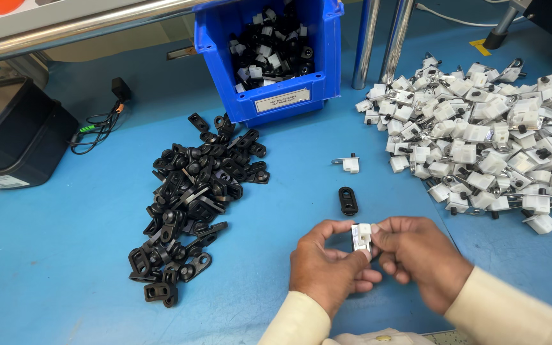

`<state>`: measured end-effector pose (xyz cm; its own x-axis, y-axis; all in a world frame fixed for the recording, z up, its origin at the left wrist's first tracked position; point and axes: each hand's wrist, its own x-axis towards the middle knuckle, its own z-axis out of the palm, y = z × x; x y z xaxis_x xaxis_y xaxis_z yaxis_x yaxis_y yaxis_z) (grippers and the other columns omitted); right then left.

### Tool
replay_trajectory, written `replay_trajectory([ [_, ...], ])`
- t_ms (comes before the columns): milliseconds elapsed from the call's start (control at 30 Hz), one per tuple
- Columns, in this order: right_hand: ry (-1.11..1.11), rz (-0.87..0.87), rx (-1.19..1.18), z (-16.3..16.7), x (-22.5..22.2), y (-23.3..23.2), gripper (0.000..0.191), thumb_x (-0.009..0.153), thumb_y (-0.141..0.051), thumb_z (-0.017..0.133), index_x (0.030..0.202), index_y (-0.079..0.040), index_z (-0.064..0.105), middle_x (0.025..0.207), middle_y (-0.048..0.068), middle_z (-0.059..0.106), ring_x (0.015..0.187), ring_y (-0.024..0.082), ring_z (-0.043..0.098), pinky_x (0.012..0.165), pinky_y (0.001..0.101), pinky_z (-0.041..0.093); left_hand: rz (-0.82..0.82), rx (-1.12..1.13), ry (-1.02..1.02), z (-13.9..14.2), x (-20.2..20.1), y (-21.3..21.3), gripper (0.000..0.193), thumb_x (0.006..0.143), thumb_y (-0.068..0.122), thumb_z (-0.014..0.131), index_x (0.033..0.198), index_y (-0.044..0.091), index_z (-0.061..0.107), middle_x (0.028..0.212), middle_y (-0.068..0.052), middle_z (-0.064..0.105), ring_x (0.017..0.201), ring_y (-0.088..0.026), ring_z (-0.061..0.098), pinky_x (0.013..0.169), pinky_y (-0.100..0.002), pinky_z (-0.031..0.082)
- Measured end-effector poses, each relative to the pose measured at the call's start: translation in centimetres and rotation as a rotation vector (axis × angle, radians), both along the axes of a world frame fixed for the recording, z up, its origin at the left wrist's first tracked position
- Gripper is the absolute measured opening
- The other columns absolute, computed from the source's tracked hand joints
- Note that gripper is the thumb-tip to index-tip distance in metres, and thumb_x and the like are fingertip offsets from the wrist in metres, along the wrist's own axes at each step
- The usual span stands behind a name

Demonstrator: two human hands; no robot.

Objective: The person picks a black plastic bracket and a white plastic housing from piles on the workbench, presses the two parts together by hand to assemble them, and places the finished assembly into the blue bin. They repeat this assembly cycle continuously, occasionally setting partially joined parts on the bench before completing them.

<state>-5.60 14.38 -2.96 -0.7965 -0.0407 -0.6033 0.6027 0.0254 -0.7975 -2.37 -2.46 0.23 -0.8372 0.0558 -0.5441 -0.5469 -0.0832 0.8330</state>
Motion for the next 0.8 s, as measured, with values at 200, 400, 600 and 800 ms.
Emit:
replay_trajectory([
  [200,0.192,-0.057,0.26,0.5,2.0,-1.4,0.017,0.097,-0.011,0.062,0.092,0.004,0.069,0.075,0.013,0.072,0.05,0.02,0.059,0.042,0.0344,0.046,0.002,-0.167,0.046,0.8,0.2,0.5,0.045,0.085,-0.001,0.072,0.129,0.007,0.066,0.083,-0.011,0.075,0.065,-0.019,0.078,0.053,-0.027,0.065],
  [400,0.658,0.303,0.613,1.2,4.2,-1.6,0.023,0.092,-0.019,0.06,0.11,-0.01,0.071,0.076,0.002,0.074,0.058,0.011,0.066,0.049,0.0264,0.054,-0.023,-0.307,0.047,1.8,-0.1,0.0,0.039,0.085,0.001,0.072,0.123,0.012,0.067,0.076,-0.008,0.074,0.063,-0.016,0.077,0.053,-0.026,0.064],
  [600,0.193,0.099,0.254,2.5,3.3,-2.1,0.029,0.096,-0.025,0.071,0.118,-0.008,0.066,0.088,0.009,0.079,0.067,0.016,0.067,0.052,0.0306,0.053,-0.082,-0.473,0.188,2.4,0.5,0.5,0.04,0.086,0.003,0.072,0.125,0.013,0.067,0.068,-0.009,0.074,0.061,-0.016,0.078,0.054,-0.028,0.061],
  [800,0.163,0.026,0.228,3.2,2.0,-2.6,0.031,0.091,-0.023,0.075,0.111,0.0,0.068,0.082,0.008,0.075,0.066,0.015,0.069,0.053,0.0296,0.053,-0.17,-0.575,0.209,2.2,0.5,0.2,0.051,0.083,0.011,0.079,0.129,0.013,0.056,0.072,-0.009,0.074,0.061,-0.016,0.075,0.056,-0.031,0.061],
])
